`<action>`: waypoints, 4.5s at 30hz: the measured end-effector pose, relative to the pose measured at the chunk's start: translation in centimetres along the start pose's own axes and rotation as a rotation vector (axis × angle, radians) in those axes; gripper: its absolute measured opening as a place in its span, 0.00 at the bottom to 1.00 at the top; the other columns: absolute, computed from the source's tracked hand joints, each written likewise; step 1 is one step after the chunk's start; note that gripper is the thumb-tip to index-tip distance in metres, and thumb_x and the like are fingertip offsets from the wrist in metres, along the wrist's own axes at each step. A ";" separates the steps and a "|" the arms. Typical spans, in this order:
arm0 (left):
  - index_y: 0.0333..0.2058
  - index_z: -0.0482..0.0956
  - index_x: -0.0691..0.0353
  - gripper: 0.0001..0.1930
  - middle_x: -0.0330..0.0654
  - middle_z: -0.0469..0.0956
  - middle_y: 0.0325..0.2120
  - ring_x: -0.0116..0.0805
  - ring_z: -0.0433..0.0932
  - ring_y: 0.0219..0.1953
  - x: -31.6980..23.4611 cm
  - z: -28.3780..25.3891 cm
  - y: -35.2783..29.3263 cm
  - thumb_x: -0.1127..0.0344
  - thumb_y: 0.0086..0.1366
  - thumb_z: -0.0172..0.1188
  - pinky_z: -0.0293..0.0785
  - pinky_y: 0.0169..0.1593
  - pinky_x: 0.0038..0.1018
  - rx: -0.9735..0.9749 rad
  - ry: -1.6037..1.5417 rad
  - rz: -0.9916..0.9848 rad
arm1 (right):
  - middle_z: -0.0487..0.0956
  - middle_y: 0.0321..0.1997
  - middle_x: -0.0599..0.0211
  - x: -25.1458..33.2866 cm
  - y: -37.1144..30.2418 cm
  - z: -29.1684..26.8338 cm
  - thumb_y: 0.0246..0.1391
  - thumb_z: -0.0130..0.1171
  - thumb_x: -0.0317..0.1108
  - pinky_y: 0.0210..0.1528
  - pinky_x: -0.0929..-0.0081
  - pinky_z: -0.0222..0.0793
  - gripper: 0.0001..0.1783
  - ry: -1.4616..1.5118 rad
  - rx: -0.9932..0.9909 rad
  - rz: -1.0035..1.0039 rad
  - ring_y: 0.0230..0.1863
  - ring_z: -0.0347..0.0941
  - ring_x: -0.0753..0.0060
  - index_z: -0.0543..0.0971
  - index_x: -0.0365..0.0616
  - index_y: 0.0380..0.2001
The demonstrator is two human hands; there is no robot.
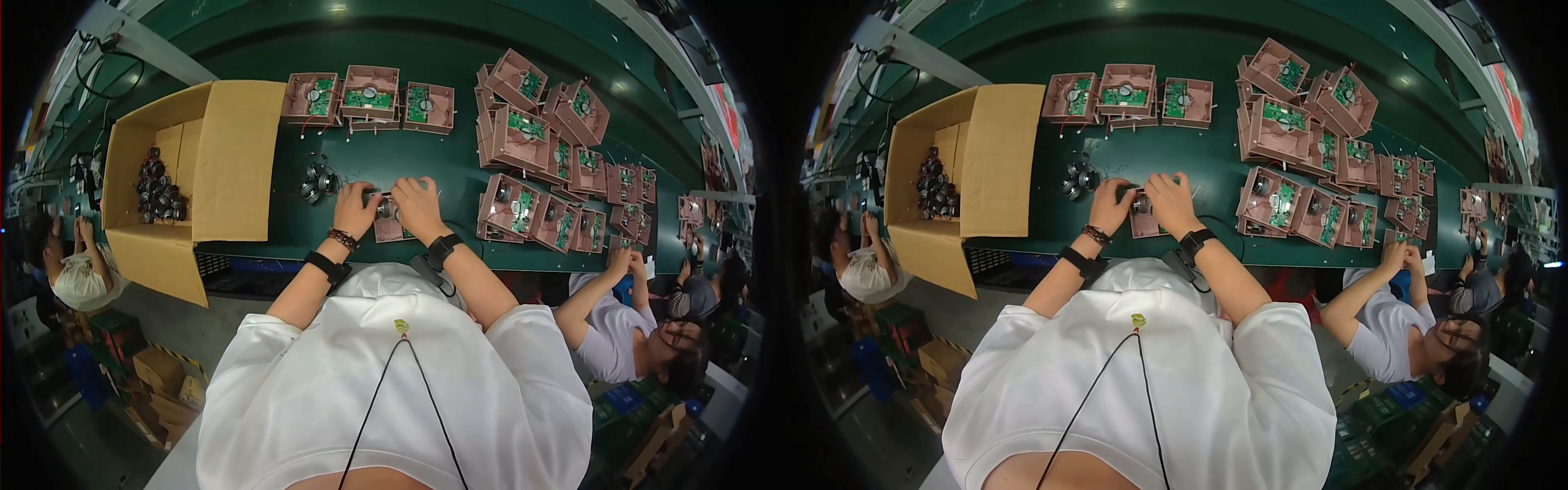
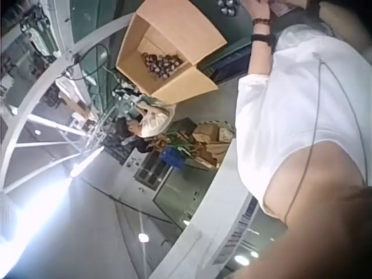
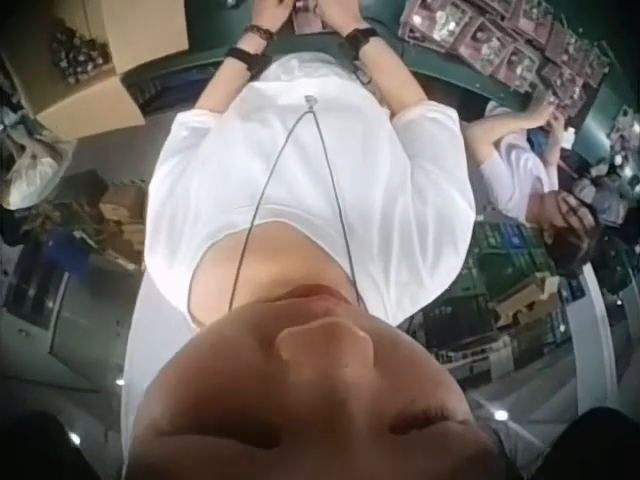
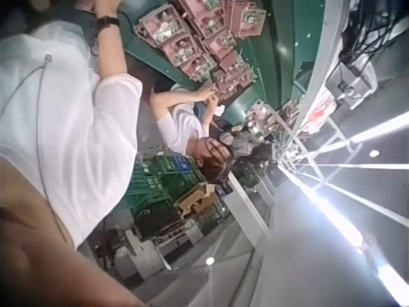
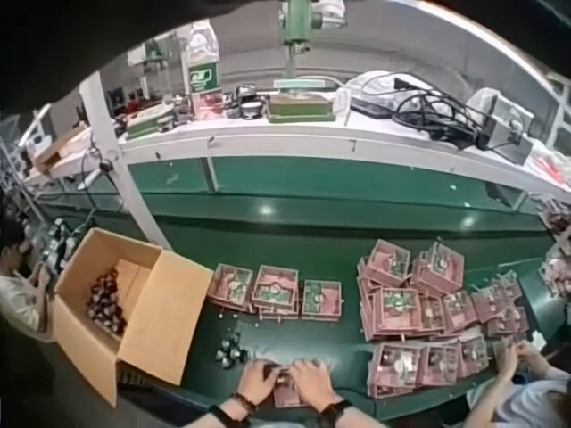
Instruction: The person picks up a speaker and places it into a pink housing containing a circuit board, pressing it into place. They then connect the speaker's wire to the circuit board by hand and set the assembled unit onto a stack on the table.
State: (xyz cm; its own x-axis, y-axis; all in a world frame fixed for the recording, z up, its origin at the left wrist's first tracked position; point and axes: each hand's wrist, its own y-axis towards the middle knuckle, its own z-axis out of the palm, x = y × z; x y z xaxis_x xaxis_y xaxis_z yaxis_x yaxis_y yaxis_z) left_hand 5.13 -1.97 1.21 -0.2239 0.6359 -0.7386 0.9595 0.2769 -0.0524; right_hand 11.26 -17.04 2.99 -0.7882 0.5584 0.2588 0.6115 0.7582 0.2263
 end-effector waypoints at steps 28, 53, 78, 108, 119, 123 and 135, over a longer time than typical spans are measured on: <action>0.44 0.68 0.61 0.16 0.44 0.70 0.36 0.40 0.74 0.39 -14.0 -3.8 -1.6 0.65 0.56 0.55 0.71 0.38 0.30 0.391 -0.240 0.262 | 0.74 0.42 0.48 -14.2 -14.1 -18.9 0.50 0.51 0.29 0.42 0.65 0.67 0.19 -0.088 -0.258 0.954 0.41 0.71 0.49 0.71 0.39 0.47; 0.35 0.72 0.53 0.17 0.41 0.68 0.33 0.41 0.68 0.39 3.4 -7.0 2.0 0.66 0.44 0.64 0.64 0.37 0.35 -0.109 0.503 -0.011 | 0.69 0.42 0.60 -2.1 13.7 -3.5 0.39 0.62 0.33 0.41 0.67 0.63 0.20 0.000 -0.193 0.143 0.43 0.67 0.60 0.71 0.42 0.38; 0.44 0.66 0.60 0.13 0.43 0.72 0.39 0.34 0.73 0.35 1.8 -10.9 -1.7 0.59 0.66 0.44 0.69 0.37 0.24 0.208 -1.696 -0.466 | 0.67 0.29 0.67 -1.2 -0.7 -2.0 0.36 0.53 0.26 0.38 0.69 0.61 0.08 0.066 0.171 -0.292 0.36 0.65 0.64 0.71 0.46 0.26; 0.51 0.58 0.55 0.21 0.35 0.67 0.37 0.25 0.67 0.35 -2.7 -7.2 -4.3 0.60 0.62 0.53 0.65 0.39 0.23 0.691 -1.551 -0.515 | 0.70 0.40 0.62 4.4 -0.5 -6.5 0.45 0.57 0.26 0.49 0.73 0.60 0.15 0.965 0.193 0.126 0.43 0.65 0.64 0.71 0.39 0.39; 0.49 0.58 0.61 0.23 0.36 0.67 0.32 0.22 0.66 0.30 -3.1 -7.8 -5.4 0.66 0.58 0.57 0.65 0.33 0.18 0.863 -1.143 -0.344 | 0.70 0.33 0.65 5.0 -2.1 -5.8 0.48 0.56 0.26 0.40 0.79 0.64 0.06 1.263 0.305 0.335 0.35 0.67 0.74 0.69 0.38 0.27; 0.43 0.64 0.60 0.15 0.36 0.69 0.30 0.23 0.68 0.29 -2.1 -7.1 -5.3 0.65 0.59 0.56 0.66 0.33 0.19 0.757 -1.286 -0.530 | 0.70 0.30 0.65 4.4 -1.7 -6.0 0.47 0.56 0.26 0.39 0.79 0.64 0.05 1.044 0.230 0.316 0.34 0.67 0.74 0.70 0.39 0.27; 0.33 0.72 0.58 0.13 0.44 0.74 0.31 0.32 0.72 0.35 -2.6 -5.8 -3.0 0.56 0.64 0.45 0.67 0.39 0.26 0.393 -1.884 -0.838 | 0.70 0.33 0.60 4.6 -0.2 -7.3 0.41 0.57 0.26 0.37 0.66 0.63 0.14 0.473 0.063 0.222 0.36 0.68 0.56 0.72 0.42 0.36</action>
State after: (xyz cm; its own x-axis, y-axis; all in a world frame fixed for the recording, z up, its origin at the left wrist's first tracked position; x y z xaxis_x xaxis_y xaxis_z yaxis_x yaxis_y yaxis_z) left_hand 1.81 -0.33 7.16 -0.3587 -0.9299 -0.0811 0.7783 -0.2500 -0.5759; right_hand 8.07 -17.07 11.00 -0.5136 0.5060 0.6929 0.7432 0.6660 0.0645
